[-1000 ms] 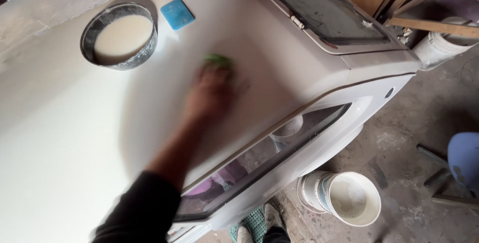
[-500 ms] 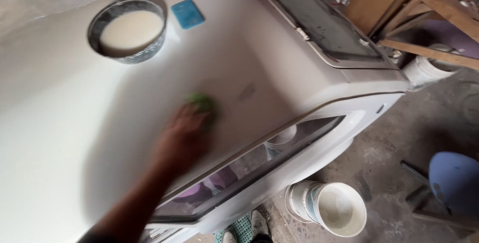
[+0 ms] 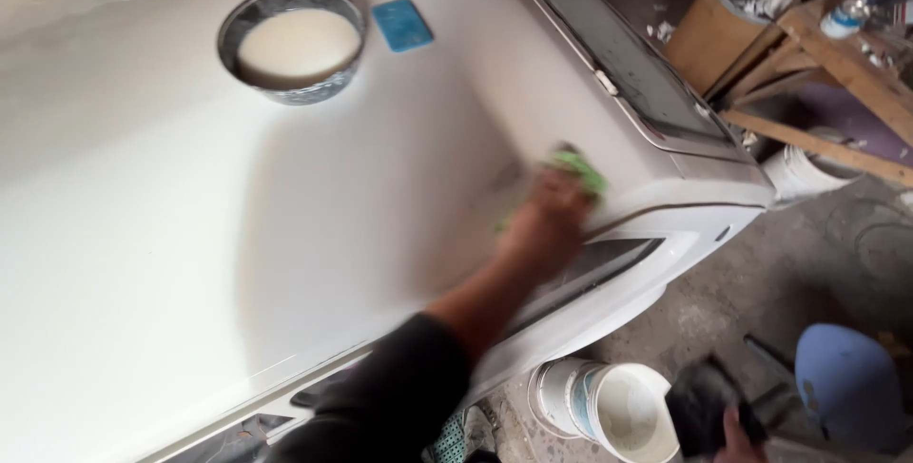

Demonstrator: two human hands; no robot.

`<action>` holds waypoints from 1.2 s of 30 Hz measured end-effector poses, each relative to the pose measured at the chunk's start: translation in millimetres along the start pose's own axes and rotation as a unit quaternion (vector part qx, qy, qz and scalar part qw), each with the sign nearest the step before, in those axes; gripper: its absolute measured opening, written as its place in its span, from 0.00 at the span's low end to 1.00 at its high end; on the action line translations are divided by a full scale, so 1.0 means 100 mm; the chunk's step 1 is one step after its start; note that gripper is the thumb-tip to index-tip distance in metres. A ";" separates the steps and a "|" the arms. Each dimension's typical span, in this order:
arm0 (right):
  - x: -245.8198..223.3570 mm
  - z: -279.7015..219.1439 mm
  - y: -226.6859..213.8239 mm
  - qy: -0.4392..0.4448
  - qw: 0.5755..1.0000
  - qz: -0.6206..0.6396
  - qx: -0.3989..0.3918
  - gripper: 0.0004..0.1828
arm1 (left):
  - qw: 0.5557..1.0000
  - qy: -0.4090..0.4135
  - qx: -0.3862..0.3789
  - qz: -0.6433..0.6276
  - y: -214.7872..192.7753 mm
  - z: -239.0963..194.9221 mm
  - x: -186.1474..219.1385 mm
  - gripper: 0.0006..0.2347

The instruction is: The person sands the hood of a white car using a sanding block and a liquid from a metal bowl. They repeatedly dip the sanding block into the liquid and wipe the surface with a green cloth. The person also uses a blue sponge and their hand to clean and smooth the hood.

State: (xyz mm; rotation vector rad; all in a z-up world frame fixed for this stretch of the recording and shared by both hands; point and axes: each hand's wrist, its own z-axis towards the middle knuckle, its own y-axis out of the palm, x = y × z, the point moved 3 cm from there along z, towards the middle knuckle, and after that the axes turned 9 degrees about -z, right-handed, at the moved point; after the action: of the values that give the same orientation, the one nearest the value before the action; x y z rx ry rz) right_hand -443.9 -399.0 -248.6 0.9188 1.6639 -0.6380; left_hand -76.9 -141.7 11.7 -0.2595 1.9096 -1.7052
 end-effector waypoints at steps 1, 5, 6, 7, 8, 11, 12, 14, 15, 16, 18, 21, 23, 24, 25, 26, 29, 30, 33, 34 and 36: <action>-0.24 0.24 0.20 -0.004 1.000 -0.005 -0.004 0.25 | 1.000 -0.008 0.004 -0.002 0.20 0.10 0.08 0.21; -1.23 0.65 1.30 -0.027 0.998 -0.018 -0.044 0.24 | 0.947 -0.030 0.195 -0.253 0.48 -0.06 0.00 0.19; -1.45 0.57 1.46 -0.035 0.998 -0.003 -0.048 0.23 | 0.950 -0.003 0.163 -0.267 0.48 -0.24 -0.02 0.20; -1.58 0.48 1.56 -0.038 0.998 -0.007 -0.046 0.23 | 0.948 -0.003 0.166 -0.271 0.41 -0.59 -0.23 0.20; -1.70 0.34 1.62 -0.069 0.995 -0.017 -0.075 0.24 | 0.940 -0.038 0.153 -0.304 0.39 -0.99 -0.39 0.20; -1.95 0.25 1.87 -0.169 0.977 -0.062 -0.117 0.25 | 0.928 -0.131 0.108 -0.331 0.40 -2.10 -0.74 0.24; -2.01 0.22 1.92 -0.227 0.960 -0.101 -0.128 0.26 | 0.923 -0.190 0.067 -0.329 0.44 -2.48 -0.83 0.25; -2.37 -0.08 2.30 -0.253 0.940 -0.188 -0.129 0.27 | 0.919 -0.246 0.073 -0.299 0.56 -3.02 -0.98 0.26; -2.53 -0.25 2.49 -0.275 0.911 -0.275 -0.136 0.29 | 0.910 -0.308 0.077 -0.267 0.62 -3.34 -1.04 0.27; -2.59 -0.23 2.79 -0.279 0.911 -0.274 -0.135 0.29 | 0.910 -0.308 0.081 -0.266 0.73 -3.61 -1.08 0.27; -2.74 -0.31 3.48 -0.452 0.748 -0.416 -0.249 0.31 | 0.872 -0.364 0.187 -0.270 0.92 -4.18 -1.19 0.30; -2.40 -0.15 4.31 -0.521 0.634 -0.469 -0.326 0.32 | 0.885 -0.345 0.231 -0.212 1.14 -4.70 -1.38 0.32; -2.19 -0.36 4.53 -0.573 0.571 -0.510 -0.292 0.35 | 0.875 -0.378 0.228 -0.198 1.16 -4.74 -1.47 0.30; -2.08 -0.49 4.68 -0.617 0.506 -0.542 -0.262 0.38 | 0.865 -0.414 0.216 -0.181 1.15 -4.82 -1.50 0.29; -2.07 -0.38 4.70 -0.622 0.500 -0.540 -0.267 0.38 | 0.861 -0.422 0.218 -0.181 1.12 -4.80 -1.52 0.29; -2.05 -0.25 4.73 -0.603 0.515 -0.544 -0.273 0.37 | 0.863 -0.431 0.208 -0.160 1.09 -4.79 -1.50 0.29; -2.08 0.34 5.04 -0.564 0.540 -0.577 -0.242 0.35 | 0.865 -0.438 0.198 -0.145 1.10 -4.73 -1.48 0.28; -2.02 0.52 5.04 -0.530 0.558 -0.605 -0.206 0.34 | 0.871 -0.429 0.187 -0.152 1.09 -4.76 -1.42 0.29; -1.74 -0.44 4.95 -0.554 0.562 -0.557 -0.257 0.42 | 0.861 -0.438 0.199 -0.162 1.13 -4.79 -1.43 0.24; -1.79 -0.57 4.95 -0.565 0.560 -0.551 -0.252 0.42 | 0.859 -0.441 0.210 -0.155 1.15 -4.77 -1.50 0.24; -1.77 -0.94 4.80 -0.600 0.527 -0.518 -0.307 0.38 | 0.875 -0.450 0.117 -0.133 1.20 -4.78 -1.51 0.30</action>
State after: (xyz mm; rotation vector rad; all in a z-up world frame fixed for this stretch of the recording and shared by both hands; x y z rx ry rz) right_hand -75.5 -101.3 -32.9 -1.0860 0.7362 -0.9806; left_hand -175.4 360.9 -46.1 -1.0496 0.9945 -1.5389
